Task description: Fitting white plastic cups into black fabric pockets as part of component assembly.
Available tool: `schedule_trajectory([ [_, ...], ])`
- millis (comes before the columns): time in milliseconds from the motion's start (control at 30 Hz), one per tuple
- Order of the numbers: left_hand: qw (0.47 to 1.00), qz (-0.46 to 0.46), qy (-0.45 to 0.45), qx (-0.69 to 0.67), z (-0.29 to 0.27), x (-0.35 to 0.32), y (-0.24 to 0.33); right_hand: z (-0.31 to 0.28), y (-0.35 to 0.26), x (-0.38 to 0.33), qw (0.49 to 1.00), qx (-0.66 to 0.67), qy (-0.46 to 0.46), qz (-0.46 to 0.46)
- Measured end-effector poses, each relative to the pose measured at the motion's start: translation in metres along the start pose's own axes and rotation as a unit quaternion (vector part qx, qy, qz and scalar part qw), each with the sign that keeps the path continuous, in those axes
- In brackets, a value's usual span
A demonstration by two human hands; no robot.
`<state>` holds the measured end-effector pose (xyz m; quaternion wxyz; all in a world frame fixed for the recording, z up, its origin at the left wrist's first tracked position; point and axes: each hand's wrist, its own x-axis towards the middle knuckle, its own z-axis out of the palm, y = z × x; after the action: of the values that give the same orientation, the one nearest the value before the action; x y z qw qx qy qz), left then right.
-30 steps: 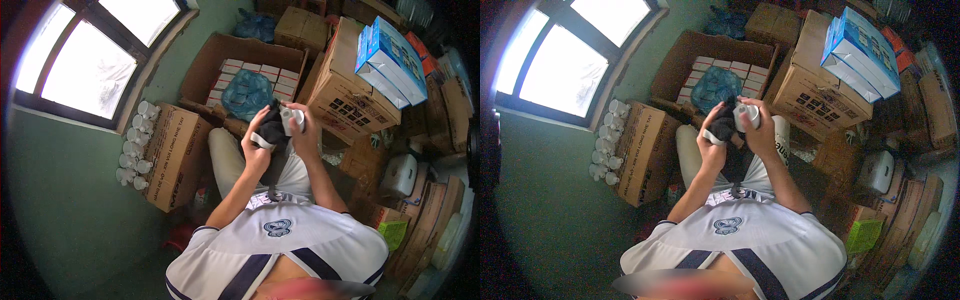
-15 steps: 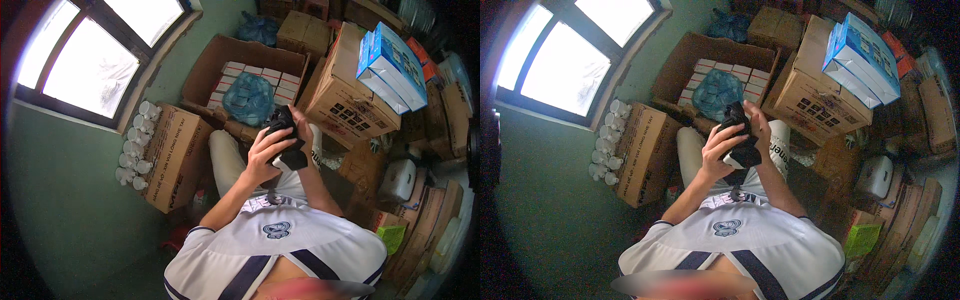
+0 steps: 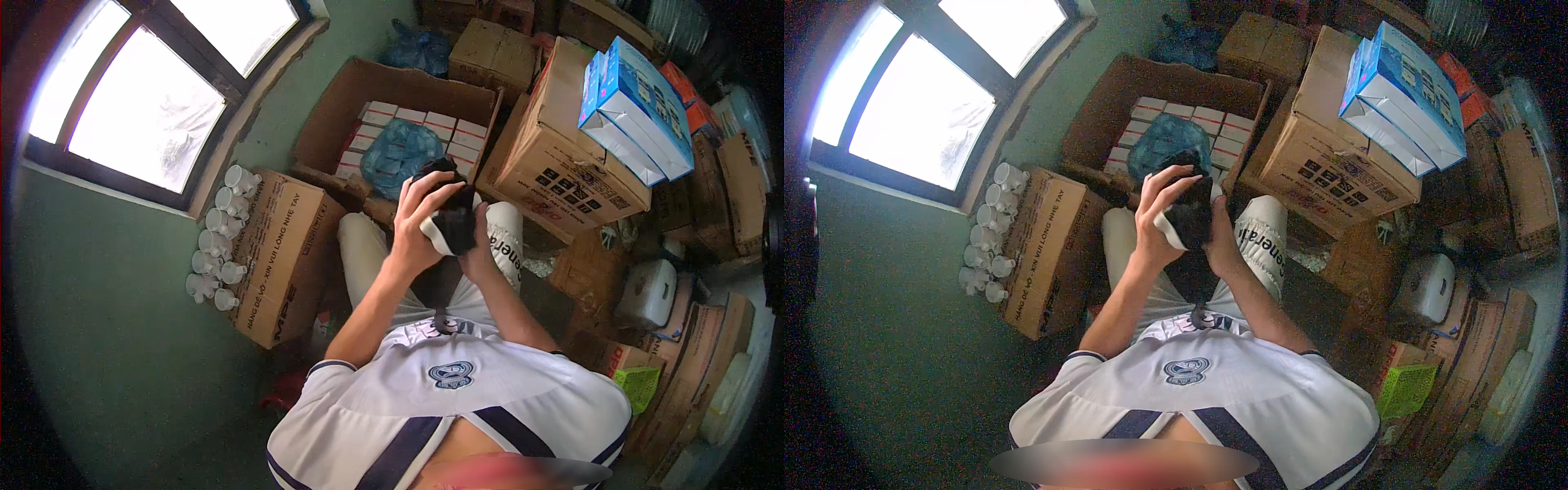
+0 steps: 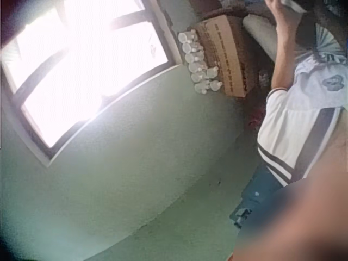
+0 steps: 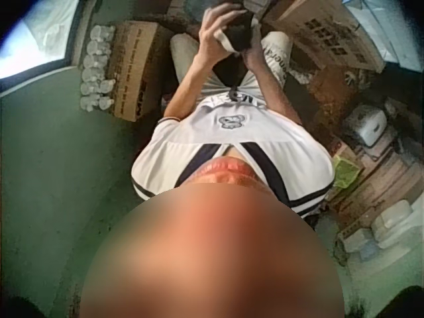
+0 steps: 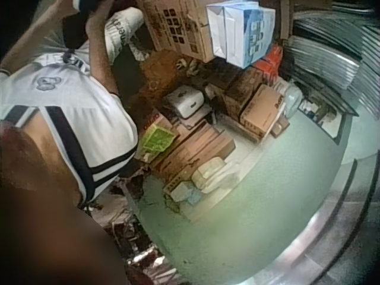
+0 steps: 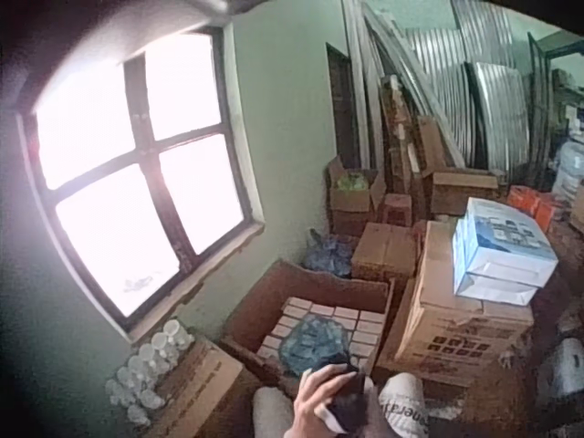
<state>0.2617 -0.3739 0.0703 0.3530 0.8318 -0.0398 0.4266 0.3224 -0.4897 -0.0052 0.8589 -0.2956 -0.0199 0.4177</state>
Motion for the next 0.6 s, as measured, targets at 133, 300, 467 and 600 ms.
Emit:
schedule_trajectory([
  [133, 0.994, 0.000, -0.108, -0.032, 0.004, -0.015, 0.023, 0.001, -0.020, 0.017, 0.943, 0.273, -0.182, 0.057],
  [300, 0.991, -0.075, -0.046, -0.098, -0.002, -0.008, 0.004, 0.007, -0.009, -0.002, 1.000, -0.008, -0.024, -0.009],
  [467, 0.993, -0.073, -0.077, -0.050, 0.000, -0.014, 0.023, 0.004, -0.016, 0.009, 0.975, 0.192, -0.102, 0.047],
  [600, 0.981, -0.098, -0.121, -0.119, -0.020, -0.025, 0.019, -0.014, -0.032, 0.028, 0.996, -0.075, 0.025, -0.040],
])
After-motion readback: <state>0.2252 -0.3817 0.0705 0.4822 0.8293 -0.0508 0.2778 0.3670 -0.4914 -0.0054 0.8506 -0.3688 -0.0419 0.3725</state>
